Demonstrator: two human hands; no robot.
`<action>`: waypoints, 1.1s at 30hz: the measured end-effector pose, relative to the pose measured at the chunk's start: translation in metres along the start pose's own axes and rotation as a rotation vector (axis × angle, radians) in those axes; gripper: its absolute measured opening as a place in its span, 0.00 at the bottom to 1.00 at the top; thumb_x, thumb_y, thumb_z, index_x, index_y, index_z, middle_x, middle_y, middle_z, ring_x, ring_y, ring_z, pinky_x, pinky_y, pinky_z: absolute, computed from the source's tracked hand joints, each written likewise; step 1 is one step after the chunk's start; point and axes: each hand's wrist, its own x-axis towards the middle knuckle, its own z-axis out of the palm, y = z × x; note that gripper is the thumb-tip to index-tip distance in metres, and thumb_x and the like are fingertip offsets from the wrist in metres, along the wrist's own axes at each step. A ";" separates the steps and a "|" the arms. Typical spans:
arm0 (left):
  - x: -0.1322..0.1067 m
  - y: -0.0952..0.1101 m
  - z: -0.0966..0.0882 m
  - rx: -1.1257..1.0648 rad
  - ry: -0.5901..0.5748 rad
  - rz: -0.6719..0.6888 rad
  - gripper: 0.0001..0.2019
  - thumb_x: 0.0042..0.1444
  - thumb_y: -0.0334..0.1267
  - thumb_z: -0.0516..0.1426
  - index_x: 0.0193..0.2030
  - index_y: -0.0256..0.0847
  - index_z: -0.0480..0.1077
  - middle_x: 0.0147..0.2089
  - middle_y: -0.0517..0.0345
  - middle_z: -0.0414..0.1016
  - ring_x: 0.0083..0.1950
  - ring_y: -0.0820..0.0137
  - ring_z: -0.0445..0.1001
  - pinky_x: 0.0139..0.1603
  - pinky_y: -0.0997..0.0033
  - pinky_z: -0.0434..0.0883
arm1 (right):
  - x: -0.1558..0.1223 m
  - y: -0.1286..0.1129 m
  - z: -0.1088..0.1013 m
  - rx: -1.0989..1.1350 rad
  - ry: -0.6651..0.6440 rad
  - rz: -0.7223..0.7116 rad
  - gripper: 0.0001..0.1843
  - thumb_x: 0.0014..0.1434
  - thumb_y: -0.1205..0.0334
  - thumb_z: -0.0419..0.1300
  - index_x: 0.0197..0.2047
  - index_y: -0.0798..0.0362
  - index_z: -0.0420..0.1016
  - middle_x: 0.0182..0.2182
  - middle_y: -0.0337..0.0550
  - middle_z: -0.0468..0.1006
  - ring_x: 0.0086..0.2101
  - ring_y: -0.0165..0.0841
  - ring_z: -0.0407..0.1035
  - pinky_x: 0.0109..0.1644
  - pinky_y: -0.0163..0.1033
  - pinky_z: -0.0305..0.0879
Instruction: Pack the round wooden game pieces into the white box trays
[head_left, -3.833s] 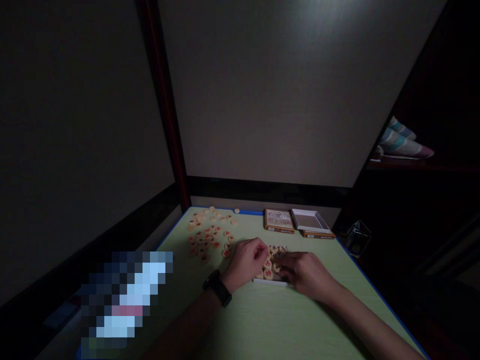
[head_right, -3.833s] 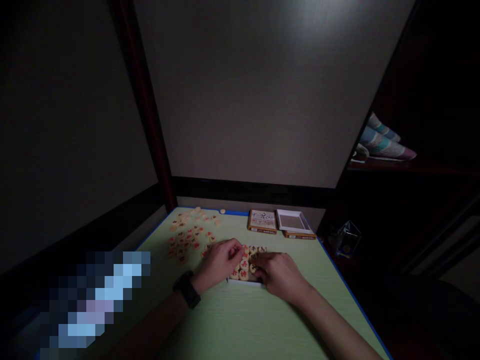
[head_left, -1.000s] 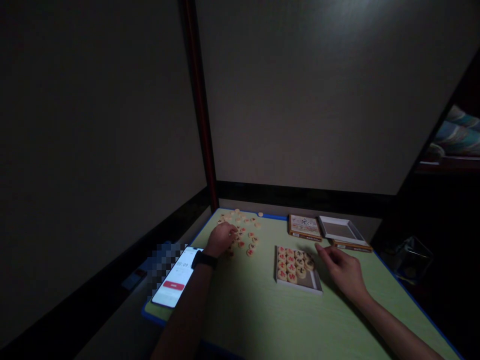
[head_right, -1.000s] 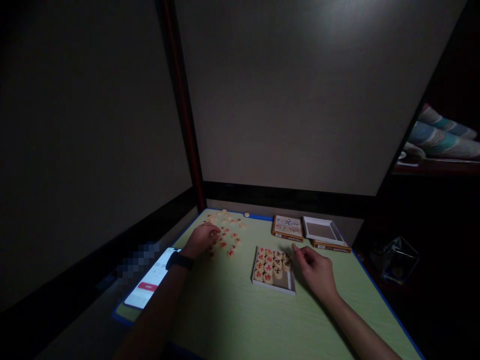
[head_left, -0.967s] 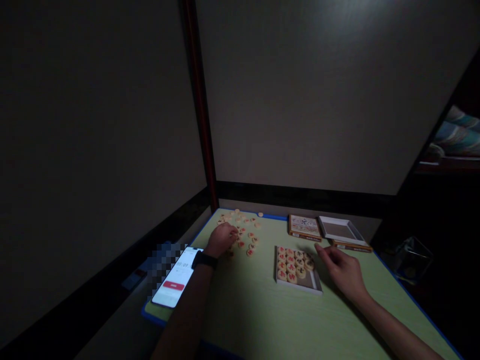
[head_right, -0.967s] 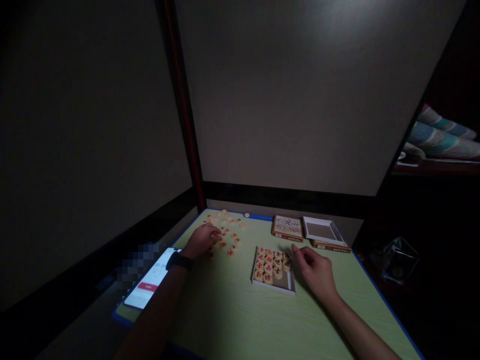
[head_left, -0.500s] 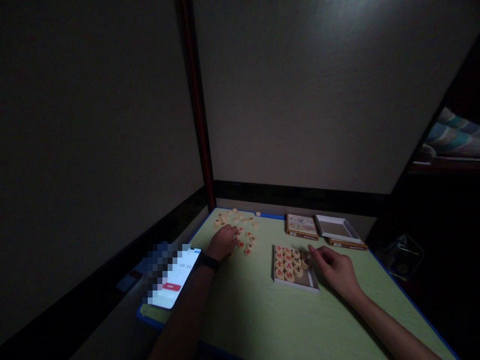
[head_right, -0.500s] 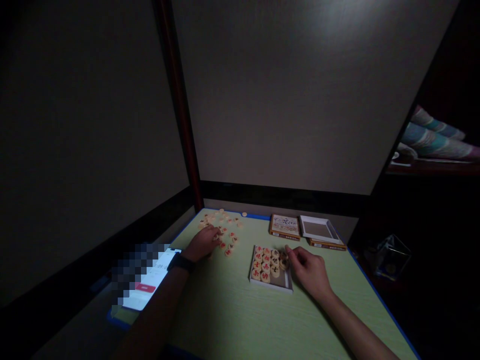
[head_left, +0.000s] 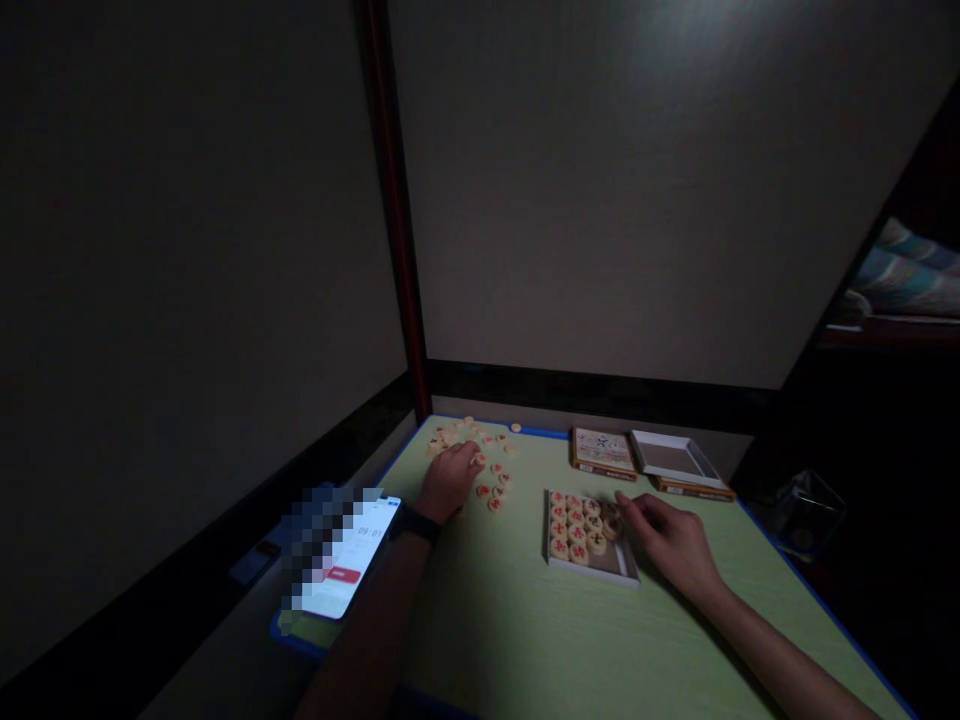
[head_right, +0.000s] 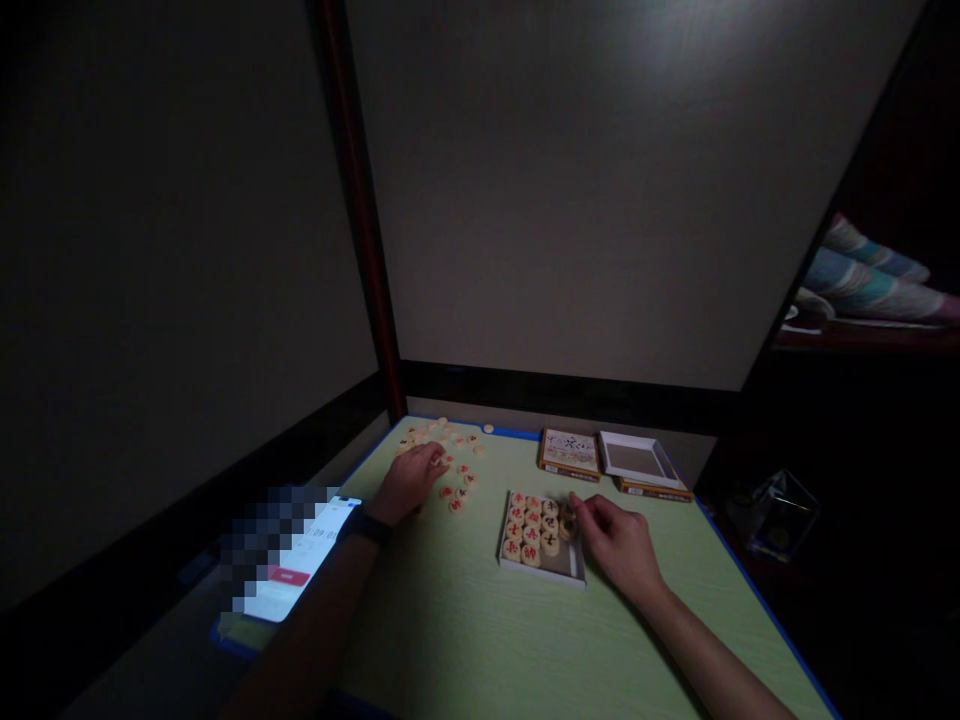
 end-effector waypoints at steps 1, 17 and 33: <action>0.000 0.001 0.002 -0.023 0.019 0.006 0.07 0.61 0.34 0.55 0.45 0.42 0.71 0.46 0.52 0.78 0.49 0.64 0.75 0.53 0.67 0.68 | 0.000 0.000 0.000 -0.001 -0.002 -0.002 0.34 0.58 0.31 0.51 0.21 0.52 0.74 0.14 0.39 0.72 0.17 0.31 0.65 0.23 0.34 0.59; -0.001 0.031 0.036 -0.073 -0.022 0.118 0.11 0.60 0.35 0.57 0.48 0.39 0.74 0.49 0.49 0.78 0.53 0.62 0.74 0.57 0.64 0.68 | -0.001 0.005 0.004 -0.027 -0.028 -0.026 0.30 0.61 0.36 0.51 0.23 0.52 0.75 0.15 0.39 0.74 0.17 0.31 0.66 0.23 0.34 0.59; 0.012 0.047 0.033 0.013 -0.087 -0.236 0.14 0.53 0.41 0.59 0.46 0.42 0.76 0.44 0.50 0.82 0.49 0.58 0.79 0.48 0.65 0.72 | -0.002 0.008 0.006 -0.035 -0.005 -0.063 0.31 0.62 0.37 0.51 0.22 0.53 0.75 0.14 0.38 0.72 0.16 0.31 0.66 0.21 0.34 0.57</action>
